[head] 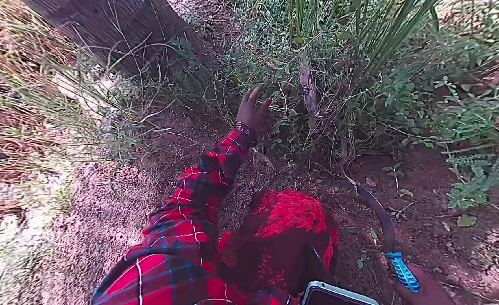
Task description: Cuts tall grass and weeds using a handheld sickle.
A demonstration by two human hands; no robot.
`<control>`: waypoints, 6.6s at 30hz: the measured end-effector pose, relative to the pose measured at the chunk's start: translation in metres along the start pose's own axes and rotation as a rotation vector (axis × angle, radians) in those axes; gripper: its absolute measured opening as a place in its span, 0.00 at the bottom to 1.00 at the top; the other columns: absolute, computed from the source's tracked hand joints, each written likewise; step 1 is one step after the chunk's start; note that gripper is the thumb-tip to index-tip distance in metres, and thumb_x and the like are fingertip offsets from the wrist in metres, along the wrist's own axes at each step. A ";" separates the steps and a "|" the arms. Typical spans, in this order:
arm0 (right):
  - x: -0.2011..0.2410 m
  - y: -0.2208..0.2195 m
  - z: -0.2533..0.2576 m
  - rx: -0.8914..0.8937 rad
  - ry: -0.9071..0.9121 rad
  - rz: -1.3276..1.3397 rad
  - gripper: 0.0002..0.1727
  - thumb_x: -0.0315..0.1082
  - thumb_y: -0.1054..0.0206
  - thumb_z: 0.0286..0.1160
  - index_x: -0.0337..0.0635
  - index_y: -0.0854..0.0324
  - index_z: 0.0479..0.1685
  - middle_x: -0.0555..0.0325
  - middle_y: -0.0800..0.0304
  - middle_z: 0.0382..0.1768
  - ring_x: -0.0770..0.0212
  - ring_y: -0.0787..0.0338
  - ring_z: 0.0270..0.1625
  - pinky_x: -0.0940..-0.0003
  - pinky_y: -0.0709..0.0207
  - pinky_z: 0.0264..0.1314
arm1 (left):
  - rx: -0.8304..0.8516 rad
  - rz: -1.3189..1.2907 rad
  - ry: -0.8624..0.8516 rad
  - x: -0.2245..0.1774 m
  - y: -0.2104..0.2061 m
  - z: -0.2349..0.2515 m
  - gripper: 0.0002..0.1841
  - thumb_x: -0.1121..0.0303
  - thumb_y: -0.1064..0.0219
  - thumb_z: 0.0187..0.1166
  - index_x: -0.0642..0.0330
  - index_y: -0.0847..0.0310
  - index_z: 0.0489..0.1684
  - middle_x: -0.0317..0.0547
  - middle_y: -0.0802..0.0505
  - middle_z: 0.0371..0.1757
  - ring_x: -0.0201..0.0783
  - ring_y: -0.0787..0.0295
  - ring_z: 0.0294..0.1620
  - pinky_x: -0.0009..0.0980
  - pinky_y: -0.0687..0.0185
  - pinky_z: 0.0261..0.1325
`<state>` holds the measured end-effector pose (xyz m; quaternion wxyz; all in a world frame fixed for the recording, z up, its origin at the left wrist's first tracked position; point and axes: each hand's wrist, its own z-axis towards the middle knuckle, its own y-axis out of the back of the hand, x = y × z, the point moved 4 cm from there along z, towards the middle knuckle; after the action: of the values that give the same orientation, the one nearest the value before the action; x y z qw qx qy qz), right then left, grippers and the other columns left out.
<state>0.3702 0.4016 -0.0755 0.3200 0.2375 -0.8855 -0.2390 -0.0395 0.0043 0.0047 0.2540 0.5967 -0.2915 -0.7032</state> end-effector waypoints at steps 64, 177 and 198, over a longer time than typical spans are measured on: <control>0.051 -0.068 0.030 -0.135 -0.211 0.276 0.24 0.33 0.27 0.73 0.35 0.25 0.66 0.49 0.12 0.33 0.60 0.12 0.23 0.62 0.14 0.30 | 0.416 -0.055 0.383 0.036 -0.267 -0.038 0.21 0.70 0.41 0.89 0.83 0.23 0.68 0.81 0.16 0.69 0.72 0.20 0.74 0.63 0.31 0.79; 0.036 -0.006 -0.022 -0.350 -0.219 0.655 0.28 0.29 0.32 0.76 0.31 0.35 0.74 0.52 0.16 0.31 0.63 0.15 0.19 0.68 0.15 0.24 | 0.183 0.031 -0.066 -0.111 -0.136 0.044 0.53 0.59 0.26 0.77 0.66 0.64 0.96 0.79 0.59 0.93 0.85 0.38 0.82 0.73 0.34 0.77; 0.034 0.036 -0.044 -0.300 -0.092 0.237 0.36 0.36 0.26 0.69 0.43 0.29 0.81 0.39 0.11 0.58 0.42 0.10 0.58 0.40 0.20 0.63 | 1.050 0.608 -0.861 -0.302 -0.279 -0.040 0.20 0.69 0.30 0.81 0.60 0.16 0.72 0.67 0.13 0.70 0.67 0.20 0.76 0.69 0.32 0.79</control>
<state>0.3678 0.3981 -0.0096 0.3371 0.0703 -0.8753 -0.3394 0.0453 0.4087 0.0094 -0.0180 0.2042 -0.8151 -0.5418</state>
